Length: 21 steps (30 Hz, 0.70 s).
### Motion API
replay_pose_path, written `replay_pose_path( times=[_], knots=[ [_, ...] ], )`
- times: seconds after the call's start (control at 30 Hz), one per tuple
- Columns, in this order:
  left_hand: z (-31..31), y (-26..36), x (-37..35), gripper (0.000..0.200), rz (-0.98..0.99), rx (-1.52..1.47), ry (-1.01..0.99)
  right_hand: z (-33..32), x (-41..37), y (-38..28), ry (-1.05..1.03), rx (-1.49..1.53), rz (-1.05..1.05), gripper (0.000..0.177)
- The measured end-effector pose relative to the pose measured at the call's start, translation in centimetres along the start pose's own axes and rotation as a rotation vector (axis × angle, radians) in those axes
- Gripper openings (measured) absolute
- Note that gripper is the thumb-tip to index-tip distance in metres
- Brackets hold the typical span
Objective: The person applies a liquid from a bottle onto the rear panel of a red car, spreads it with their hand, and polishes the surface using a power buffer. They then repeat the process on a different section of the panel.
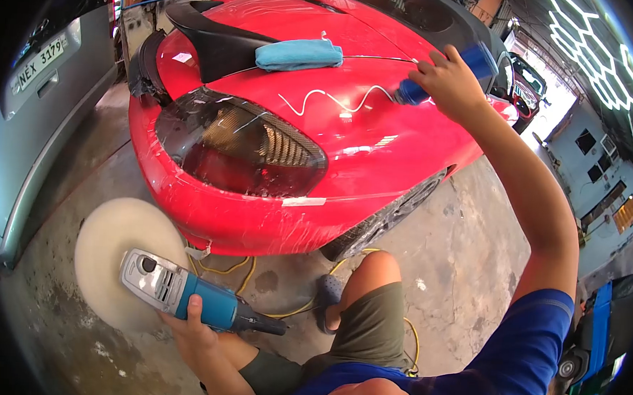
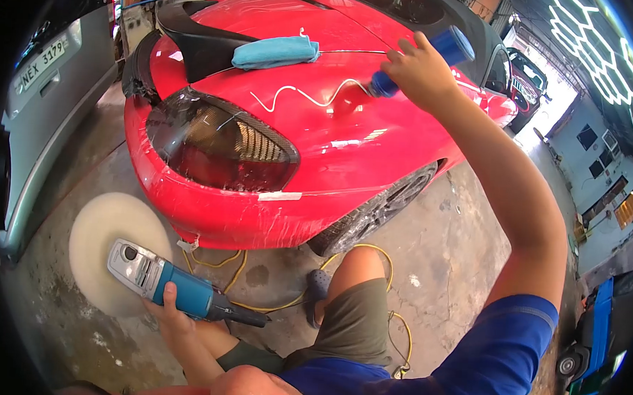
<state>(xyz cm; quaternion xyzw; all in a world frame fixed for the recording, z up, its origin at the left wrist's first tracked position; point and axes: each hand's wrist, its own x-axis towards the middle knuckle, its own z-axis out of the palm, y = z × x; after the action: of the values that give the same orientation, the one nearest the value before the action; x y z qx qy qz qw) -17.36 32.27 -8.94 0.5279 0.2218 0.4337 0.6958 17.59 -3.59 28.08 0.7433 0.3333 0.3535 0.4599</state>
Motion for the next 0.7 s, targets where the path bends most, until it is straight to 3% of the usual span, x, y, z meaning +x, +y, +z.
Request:
replay_pose_path(
  times=[0.2,0.27,0.33,0.4,0.43,0.47,0.53,0.63,0.7],
  knots=[
    [0.6,1.2,-0.1,0.1,-0.033,0.102,-0.019,4.5,-4.5,1.6,-0.053,0.027,0.176,0.04],
    [-0.3,0.7,-0.1,0.1,-0.028,0.091,-0.003,4.3,-5.6,1.5,-0.112,0.34,0.385,0.055],
    [-0.7,0.5,-0.2,0.099,-0.021,0.023,0.002,4.6,-6.8,-0.6,-0.008,0.764,0.521,0.076],
    [-1.0,0.6,-0.1,0.1,0.002,-0.009,0.026,2.9,-7.5,-5.5,0.075,0.977,0.551,0.082],
    [-2.0,0.2,-0.1,0.101,0.007,-0.001,0.053,1.3,-7.0,-7.9,0.026,1.435,0.495,0.081],
    [-2.9,-0.6,-0.2,0.103,0.033,0.056,0.115,-0.5,-6.2,-11.8,0.102,1.68,0.441,0.078],
    [-3.4,0.0,-0.2,0.106,0.088,0.082,0.18,-4.9,-4.3,-19.1,-0.038,1.864,0.396,0.084],
    [-4.5,1.4,-0.2,0.109,0.121,0.038,0.215,-8.9,0.3,-31.0,0.049,1.962,0.056,0.1],
    [-6.8,1.1,-0.6,0.107,0.102,0.036,0.264,-11.5,4.7,-40.0,-0.141,2.189,-0.019,0.086]
  ],
)
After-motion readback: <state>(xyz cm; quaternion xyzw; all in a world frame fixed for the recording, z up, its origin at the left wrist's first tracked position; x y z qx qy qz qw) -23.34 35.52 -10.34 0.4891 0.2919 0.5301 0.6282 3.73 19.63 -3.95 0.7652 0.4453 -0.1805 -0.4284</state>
